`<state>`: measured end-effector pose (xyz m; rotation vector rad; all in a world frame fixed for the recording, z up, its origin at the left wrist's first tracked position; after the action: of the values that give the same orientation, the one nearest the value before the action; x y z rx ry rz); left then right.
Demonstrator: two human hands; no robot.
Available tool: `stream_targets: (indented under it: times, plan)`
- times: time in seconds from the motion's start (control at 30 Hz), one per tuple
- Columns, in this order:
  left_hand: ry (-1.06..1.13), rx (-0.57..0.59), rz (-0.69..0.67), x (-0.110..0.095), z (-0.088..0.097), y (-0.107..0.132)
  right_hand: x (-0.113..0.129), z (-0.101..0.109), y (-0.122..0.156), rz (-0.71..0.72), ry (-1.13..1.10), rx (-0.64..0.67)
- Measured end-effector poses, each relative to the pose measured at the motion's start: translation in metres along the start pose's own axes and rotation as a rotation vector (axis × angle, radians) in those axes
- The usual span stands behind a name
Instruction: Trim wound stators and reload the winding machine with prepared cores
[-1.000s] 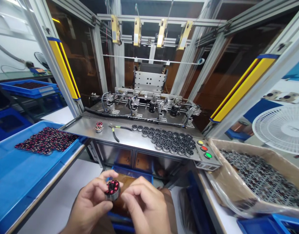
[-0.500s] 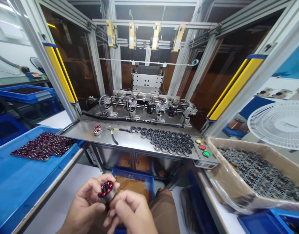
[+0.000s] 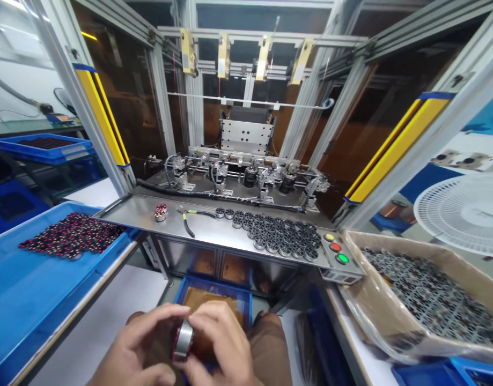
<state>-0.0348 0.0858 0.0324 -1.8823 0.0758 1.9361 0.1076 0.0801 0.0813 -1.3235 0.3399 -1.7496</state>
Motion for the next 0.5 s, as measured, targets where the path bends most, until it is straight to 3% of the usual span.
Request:
stream_targets:
  times: [0.1, 0.27, 0.5]
  plan:
    - [-0.032, 0.009, -0.022, -0.012, -0.006, -0.004, 0.007, 0.002, -0.001, 0.042, 0.086, 0.043]
    - [-0.176, -0.055, -0.103, -0.024, 0.002, -0.005, 0.004, 0.009, -0.002, -0.077, -0.042, 0.098]
    - [-0.134, -0.072, -0.093, -0.017, 0.002, -0.002, 0.001, 0.019, -0.006, -0.211, -0.164, 0.029]
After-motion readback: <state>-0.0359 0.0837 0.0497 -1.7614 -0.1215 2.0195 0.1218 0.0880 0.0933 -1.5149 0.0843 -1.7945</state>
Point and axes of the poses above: each hand's wrist, its own y-axis away from the middle knuckle, its own z-axis out of the back of the hand, x = y × z, the point moved 9 cm from there along -y, towards the middle knuckle, and after that the axes turned 11 degrees about x, right-handed, at the moved point
